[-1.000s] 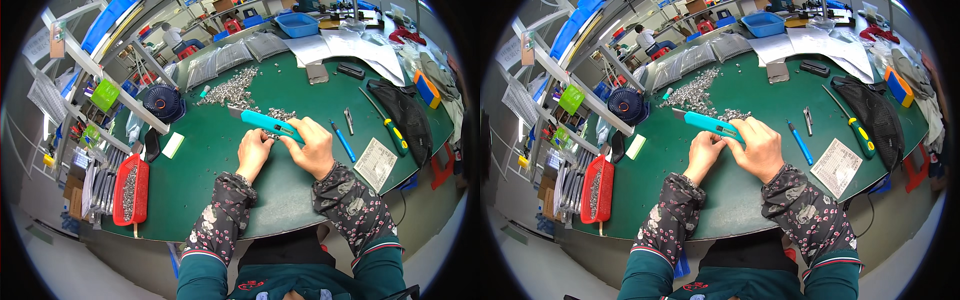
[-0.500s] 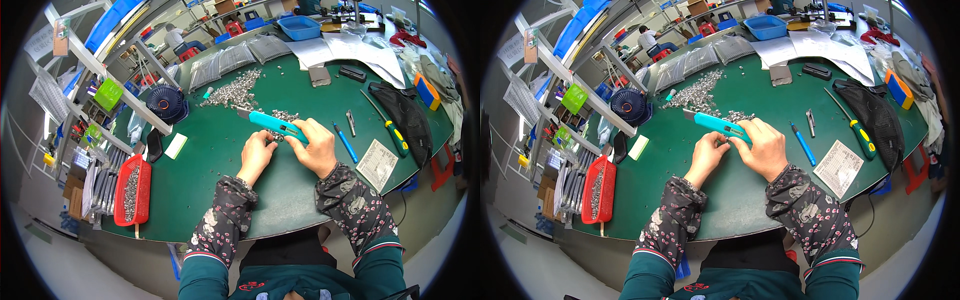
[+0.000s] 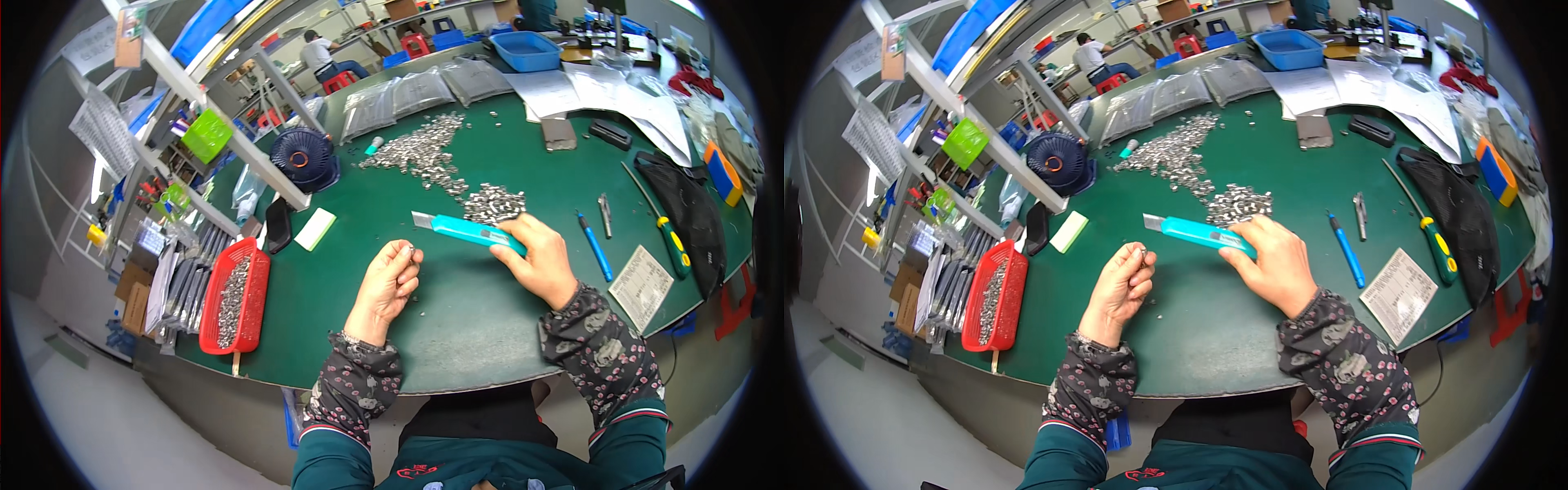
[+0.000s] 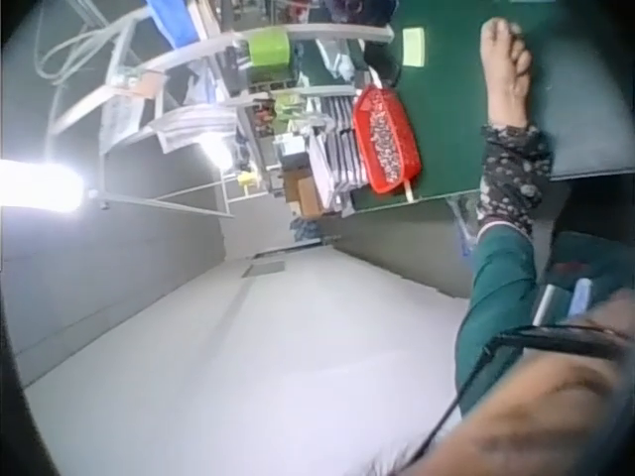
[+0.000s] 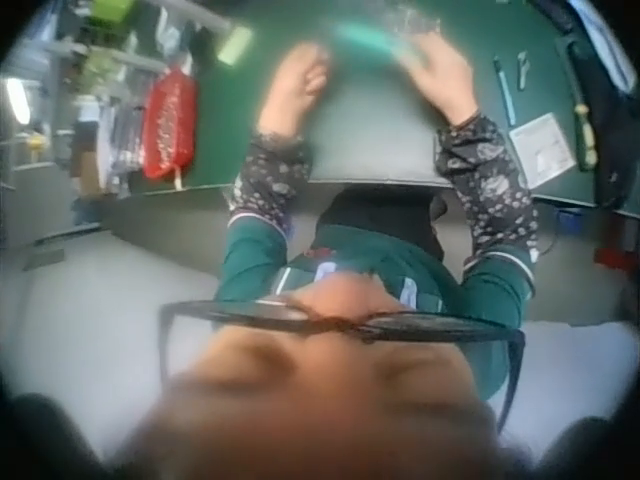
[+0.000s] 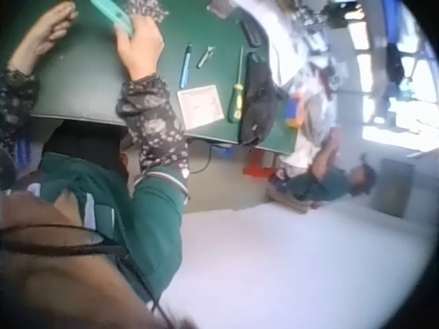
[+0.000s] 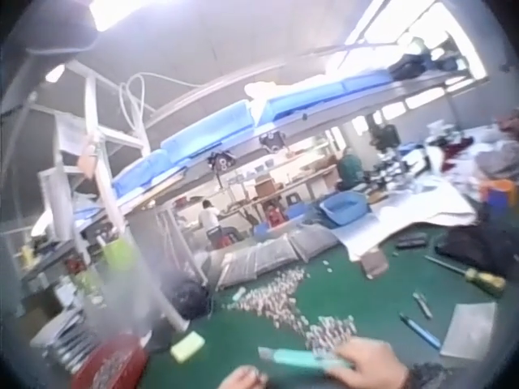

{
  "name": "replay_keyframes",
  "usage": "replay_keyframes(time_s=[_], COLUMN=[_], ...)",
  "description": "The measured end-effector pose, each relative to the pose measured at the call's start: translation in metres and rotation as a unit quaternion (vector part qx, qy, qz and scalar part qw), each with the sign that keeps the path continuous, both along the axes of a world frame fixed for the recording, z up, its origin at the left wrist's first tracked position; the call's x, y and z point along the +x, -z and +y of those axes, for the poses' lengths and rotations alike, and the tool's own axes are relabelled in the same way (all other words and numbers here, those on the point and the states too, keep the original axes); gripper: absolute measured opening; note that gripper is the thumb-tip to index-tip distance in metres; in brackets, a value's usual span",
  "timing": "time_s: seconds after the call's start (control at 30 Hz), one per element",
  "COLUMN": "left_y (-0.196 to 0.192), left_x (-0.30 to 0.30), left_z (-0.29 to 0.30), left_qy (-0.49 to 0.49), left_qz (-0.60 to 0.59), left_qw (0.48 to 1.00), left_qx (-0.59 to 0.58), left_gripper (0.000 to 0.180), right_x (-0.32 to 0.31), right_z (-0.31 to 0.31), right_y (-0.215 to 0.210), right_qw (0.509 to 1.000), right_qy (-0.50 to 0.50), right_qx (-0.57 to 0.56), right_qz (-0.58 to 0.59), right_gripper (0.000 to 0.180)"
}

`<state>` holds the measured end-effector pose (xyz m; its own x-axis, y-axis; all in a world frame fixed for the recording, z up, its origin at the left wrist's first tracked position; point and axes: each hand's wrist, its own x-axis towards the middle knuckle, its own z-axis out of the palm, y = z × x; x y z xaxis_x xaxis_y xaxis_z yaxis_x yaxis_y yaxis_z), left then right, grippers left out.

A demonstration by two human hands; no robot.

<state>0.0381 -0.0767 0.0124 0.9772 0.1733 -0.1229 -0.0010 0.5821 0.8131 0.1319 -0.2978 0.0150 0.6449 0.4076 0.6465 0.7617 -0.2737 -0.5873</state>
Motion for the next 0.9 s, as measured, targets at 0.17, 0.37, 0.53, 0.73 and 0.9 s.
replay_keyframes(time_s=[0.17,0.37,0.53,0.73,0.9], left_y=[0.019,0.019,0.017,0.019,0.016], left_x=[-0.009,-0.009,-0.009,-0.009,-0.009], left_z=[0.02,0.025,0.022,0.021,0.018], left_qy=[-0.043,-0.042,-0.04,-0.057,-0.071], left_qz=[-0.049,-0.059,-0.052,-0.025,-0.007], left_qw=[0.998,0.997,0.998,0.998,0.997], left_qx=[-0.026,-0.034,-0.02,0.009,0.021], left_gripper=[0.008,0.012,0.013,0.013,0.015], right_x=[-0.005,-0.008,-0.01,-0.012,-0.016], right_z=[0.005,0.009,0.01,0.01,0.009], right_y=[0.006,0.004,0.004,0.002,-0.001], right_qw=[0.984,0.97,0.963,0.979,0.987], right_qy=[-0.145,-0.177,-0.186,-0.132,-0.093], right_qx=[-0.014,-0.053,-0.065,-0.109,-0.121], right_qz=[0.106,0.161,0.186,0.113,0.043], right_gripper=[0.027,0.025,0.025,0.023,0.023])
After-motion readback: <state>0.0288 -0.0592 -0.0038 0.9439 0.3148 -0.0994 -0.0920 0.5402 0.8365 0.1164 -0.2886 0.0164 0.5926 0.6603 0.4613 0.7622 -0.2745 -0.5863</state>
